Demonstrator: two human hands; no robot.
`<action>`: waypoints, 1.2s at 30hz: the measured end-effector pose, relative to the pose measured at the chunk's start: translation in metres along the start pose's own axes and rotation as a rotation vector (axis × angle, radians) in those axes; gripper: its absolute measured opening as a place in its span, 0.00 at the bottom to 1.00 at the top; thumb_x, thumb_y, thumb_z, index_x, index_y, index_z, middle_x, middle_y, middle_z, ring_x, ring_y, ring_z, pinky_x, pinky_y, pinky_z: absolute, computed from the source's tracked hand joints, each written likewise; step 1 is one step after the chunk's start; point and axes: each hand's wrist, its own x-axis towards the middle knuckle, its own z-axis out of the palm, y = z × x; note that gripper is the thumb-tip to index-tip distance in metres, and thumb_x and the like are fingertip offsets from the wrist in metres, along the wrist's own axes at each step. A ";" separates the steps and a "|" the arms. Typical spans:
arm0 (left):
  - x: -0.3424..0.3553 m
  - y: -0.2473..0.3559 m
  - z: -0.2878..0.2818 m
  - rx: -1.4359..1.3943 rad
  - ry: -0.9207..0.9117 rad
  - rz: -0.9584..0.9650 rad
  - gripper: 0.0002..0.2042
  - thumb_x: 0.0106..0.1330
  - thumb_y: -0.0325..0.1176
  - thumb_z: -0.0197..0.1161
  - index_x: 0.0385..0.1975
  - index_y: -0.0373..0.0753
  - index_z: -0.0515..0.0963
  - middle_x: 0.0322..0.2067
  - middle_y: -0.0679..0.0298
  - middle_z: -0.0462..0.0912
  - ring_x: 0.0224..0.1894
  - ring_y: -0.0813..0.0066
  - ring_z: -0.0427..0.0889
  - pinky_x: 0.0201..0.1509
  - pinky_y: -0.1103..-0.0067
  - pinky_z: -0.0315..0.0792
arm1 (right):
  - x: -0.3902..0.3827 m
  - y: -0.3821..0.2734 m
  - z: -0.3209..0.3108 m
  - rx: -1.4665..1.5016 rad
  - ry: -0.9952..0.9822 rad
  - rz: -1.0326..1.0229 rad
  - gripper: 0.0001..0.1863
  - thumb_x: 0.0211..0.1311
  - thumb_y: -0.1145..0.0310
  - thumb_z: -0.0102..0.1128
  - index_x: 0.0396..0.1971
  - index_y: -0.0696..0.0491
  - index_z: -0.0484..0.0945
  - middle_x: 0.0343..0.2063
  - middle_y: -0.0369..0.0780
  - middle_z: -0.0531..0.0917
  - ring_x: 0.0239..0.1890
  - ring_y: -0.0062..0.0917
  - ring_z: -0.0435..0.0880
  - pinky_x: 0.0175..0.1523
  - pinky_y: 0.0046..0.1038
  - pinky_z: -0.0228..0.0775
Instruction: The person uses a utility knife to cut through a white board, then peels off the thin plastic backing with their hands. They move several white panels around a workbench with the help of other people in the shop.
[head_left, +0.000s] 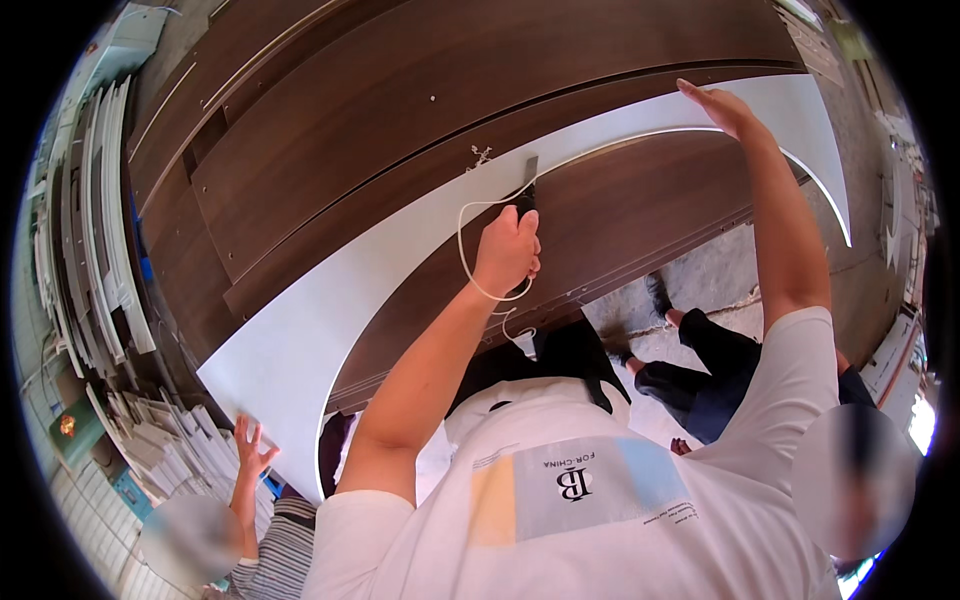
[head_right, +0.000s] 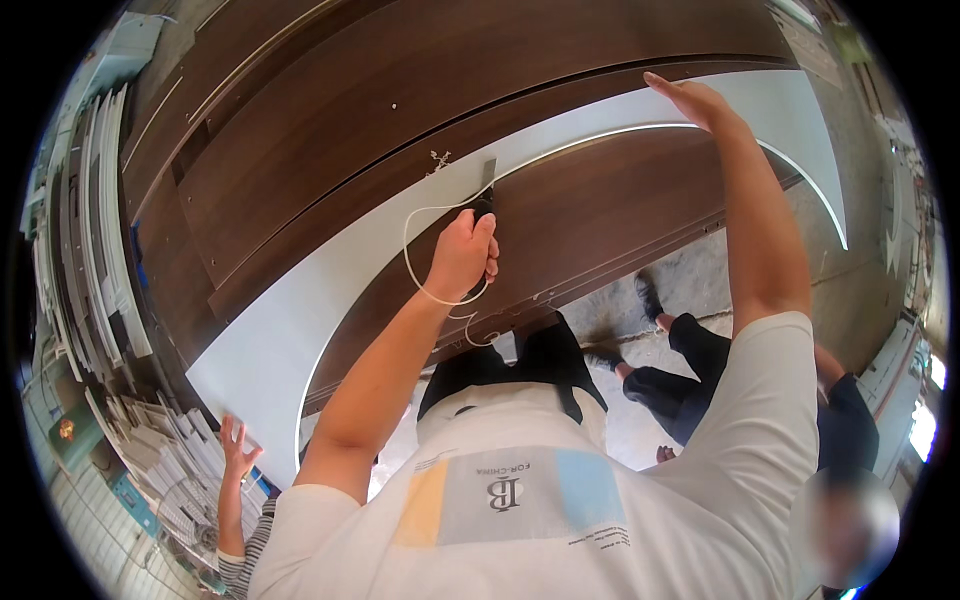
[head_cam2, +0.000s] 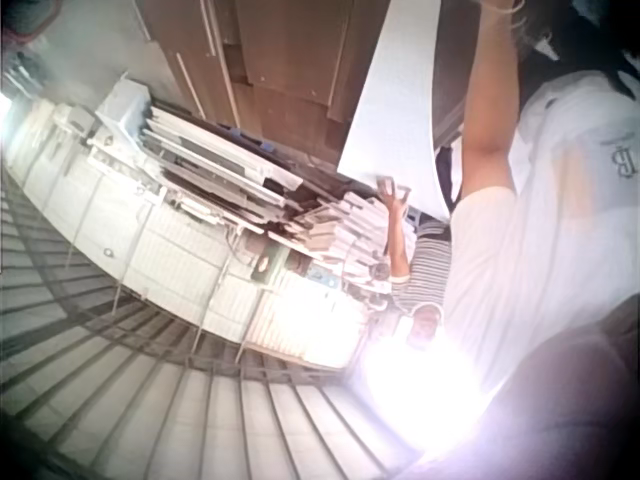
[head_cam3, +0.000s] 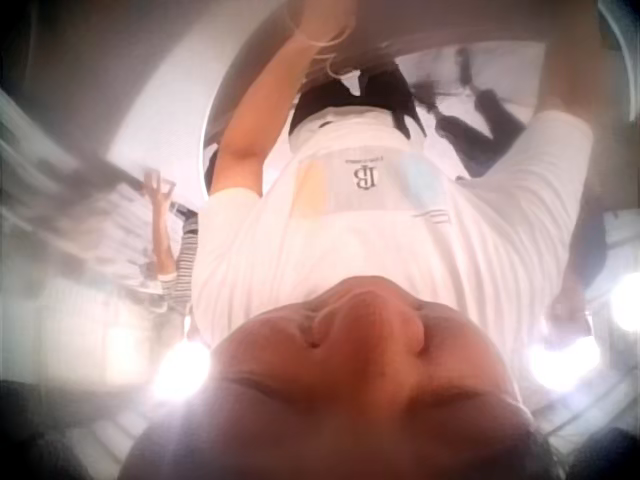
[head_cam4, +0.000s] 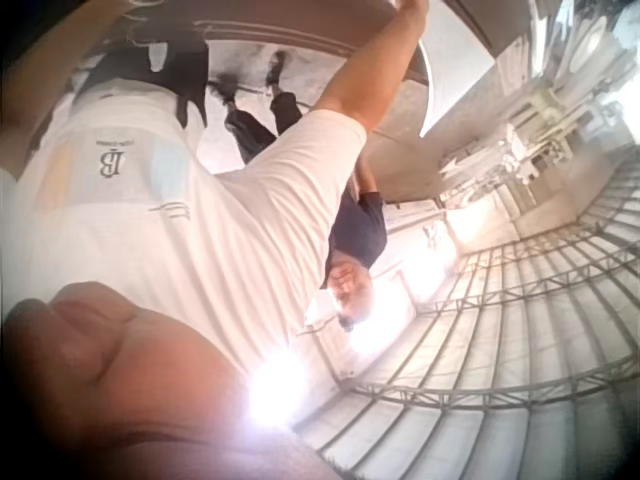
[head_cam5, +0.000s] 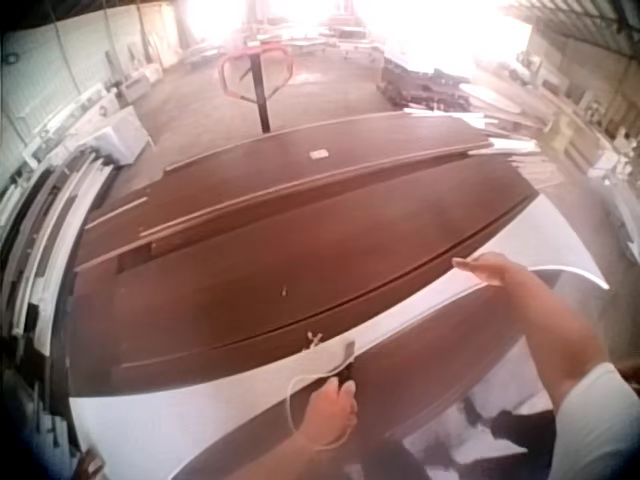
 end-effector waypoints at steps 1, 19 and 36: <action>0.003 0.002 0.004 -0.002 -0.025 -0.016 0.16 0.82 0.39 0.54 0.34 0.34 0.67 0.22 0.60 0.77 0.15 0.74 0.76 0.18 0.74 0.72 | 0.001 0.001 -0.002 -0.001 0.001 -0.003 0.57 0.63 0.15 0.40 0.69 0.52 0.79 0.70 0.52 0.77 0.76 0.47 0.70 0.77 0.42 0.59; 0.067 0.047 0.098 0.035 -0.156 -0.123 0.14 0.82 0.40 0.54 0.37 0.35 0.69 0.22 0.62 0.76 0.18 0.76 0.76 0.21 0.75 0.72 | 0.041 0.046 -0.047 0.242 -0.253 -0.316 0.55 0.64 0.18 0.48 0.54 0.63 0.86 0.54 0.53 0.88 0.59 0.41 0.86 0.69 0.39 0.70; 0.060 0.051 0.119 0.122 -0.018 -0.166 0.14 0.84 0.42 0.53 0.40 0.38 0.72 0.22 0.66 0.75 0.18 0.78 0.74 0.21 0.77 0.70 | 0.140 0.285 -0.083 0.119 -0.094 -0.245 0.49 0.73 0.28 0.49 0.73 0.58 0.71 0.76 0.48 0.69 0.80 0.39 0.63 0.82 0.35 0.50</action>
